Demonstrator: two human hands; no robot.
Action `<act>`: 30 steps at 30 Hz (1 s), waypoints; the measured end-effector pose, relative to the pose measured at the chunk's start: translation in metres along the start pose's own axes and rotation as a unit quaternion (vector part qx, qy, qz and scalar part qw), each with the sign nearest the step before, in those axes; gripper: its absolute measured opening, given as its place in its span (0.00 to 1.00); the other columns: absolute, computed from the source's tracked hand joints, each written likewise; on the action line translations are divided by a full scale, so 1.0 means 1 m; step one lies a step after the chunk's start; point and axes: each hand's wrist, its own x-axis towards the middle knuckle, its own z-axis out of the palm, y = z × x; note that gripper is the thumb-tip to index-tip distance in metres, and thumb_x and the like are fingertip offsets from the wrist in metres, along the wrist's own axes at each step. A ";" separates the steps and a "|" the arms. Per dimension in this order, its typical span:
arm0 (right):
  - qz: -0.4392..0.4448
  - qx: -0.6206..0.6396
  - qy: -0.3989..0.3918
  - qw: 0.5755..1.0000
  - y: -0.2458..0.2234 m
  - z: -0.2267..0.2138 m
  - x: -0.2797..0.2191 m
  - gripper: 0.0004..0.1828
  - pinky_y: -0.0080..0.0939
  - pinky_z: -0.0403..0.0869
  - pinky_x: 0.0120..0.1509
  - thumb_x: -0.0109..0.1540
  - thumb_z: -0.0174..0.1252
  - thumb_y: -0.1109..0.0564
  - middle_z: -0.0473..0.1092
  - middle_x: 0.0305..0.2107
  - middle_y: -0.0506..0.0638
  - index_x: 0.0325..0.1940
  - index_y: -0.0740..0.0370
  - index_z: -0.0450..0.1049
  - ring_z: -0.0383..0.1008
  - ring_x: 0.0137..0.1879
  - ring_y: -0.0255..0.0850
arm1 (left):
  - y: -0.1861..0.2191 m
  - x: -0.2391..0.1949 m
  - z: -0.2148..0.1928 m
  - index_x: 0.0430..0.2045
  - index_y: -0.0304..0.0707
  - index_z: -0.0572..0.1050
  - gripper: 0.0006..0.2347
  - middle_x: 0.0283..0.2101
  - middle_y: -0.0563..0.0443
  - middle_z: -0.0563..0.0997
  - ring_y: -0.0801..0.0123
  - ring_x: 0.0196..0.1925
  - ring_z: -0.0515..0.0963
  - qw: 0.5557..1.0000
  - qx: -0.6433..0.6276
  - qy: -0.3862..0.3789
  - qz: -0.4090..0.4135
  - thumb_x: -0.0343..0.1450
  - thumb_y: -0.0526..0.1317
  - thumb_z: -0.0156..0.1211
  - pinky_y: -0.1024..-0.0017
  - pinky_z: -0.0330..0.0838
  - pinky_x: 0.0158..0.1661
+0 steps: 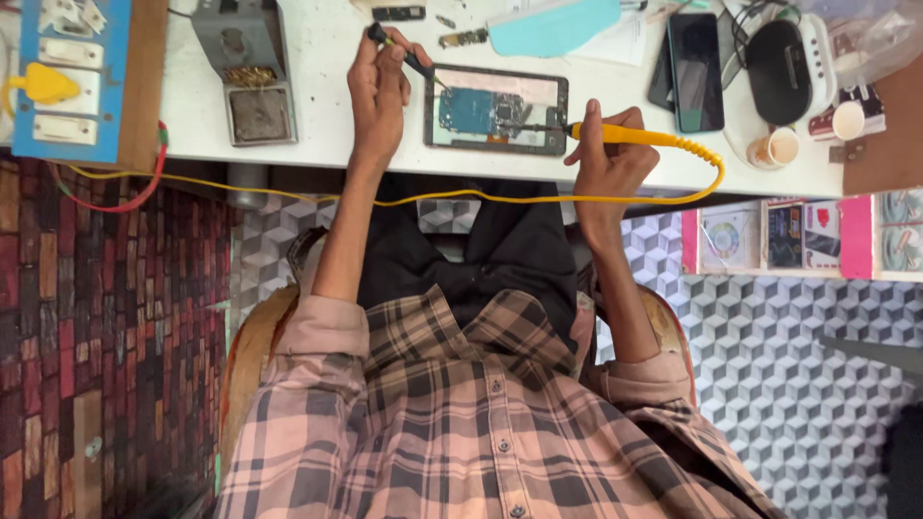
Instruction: The person uses a soldering iron and solder wire to reflow or repair connections on a small green circuit board placed on a tablet screen. The person repeatedly applies heat and solder to specific points on the board while holding the tools with both hands.
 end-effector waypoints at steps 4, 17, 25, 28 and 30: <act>-0.009 -0.017 -0.002 1.000 0.002 -0.002 0.002 0.20 0.31 0.62 0.27 0.73 0.59 0.55 0.69 0.19 0.52 0.31 0.67 0.66 0.69 0.22 0.31 | -0.002 0.000 0.002 0.46 0.38 0.71 0.18 0.38 0.50 0.83 0.81 0.26 0.71 1.000 0.000 -0.005 0.012 0.83 0.56 0.46 0.80 0.65 0.27; 0.089 0.158 0.080 0.980 0.040 0.000 -0.013 0.14 0.29 0.66 0.25 0.71 0.58 0.54 0.72 0.22 0.55 0.36 0.62 0.63 0.70 0.22 0.33 | -0.011 0.009 0.003 0.47 0.35 0.70 0.17 0.43 0.45 0.84 0.72 0.42 0.83 0.999 -0.012 -0.007 0.035 0.83 0.53 0.46 0.75 0.78 0.39; 0.106 0.325 0.024 0.939 0.103 -0.027 0.008 0.14 0.32 0.66 0.31 0.72 0.58 0.50 0.72 0.27 0.52 0.47 0.65 0.71 0.69 0.27 0.34 | -0.001 0.004 0.004 0.46 0.36 0.71 0.15 0.44 0.44 0.84 0.71 0.45 0.82 1.000 -0.017 0.019 -0.006 0.83 0.50 0.48 0.73 0.76 0.39; 0.115 0.353 0.047 0.927 0.124 -0.031 0.015 0.16 0.34 0.64 0.30 0.75 0.56 0.50 0.66 0.24 0.49 0.39 0.65 0.70 0.66 0.25 0.34 | 0.001 0.001 0.005 0.46 0.35 0.71 0.14 0.44 0.44 0.84 0.72 0.44 0.82 1.000 -0.009 0.025 -0.014 0.83 0.49 0.47 0.73 0.76 0.39; 0.134 0.380 0.046 0.914 0.135 -0.027 0.021 0.15 0.35 0.63 0.30 0.73 0.56 0.51 0.66 0.26 0.48 0.36 0.62 0.67 0.66 0.25 0.35 | 0.002 0.002 0.005 0.46 0.35 0.71 0.14 0.44 0.44 0.84 0.72 0.45 0.82 0.999 -0.010 0.030 -0.019 0.83 0.48 0.47 0.73 0.76 0.39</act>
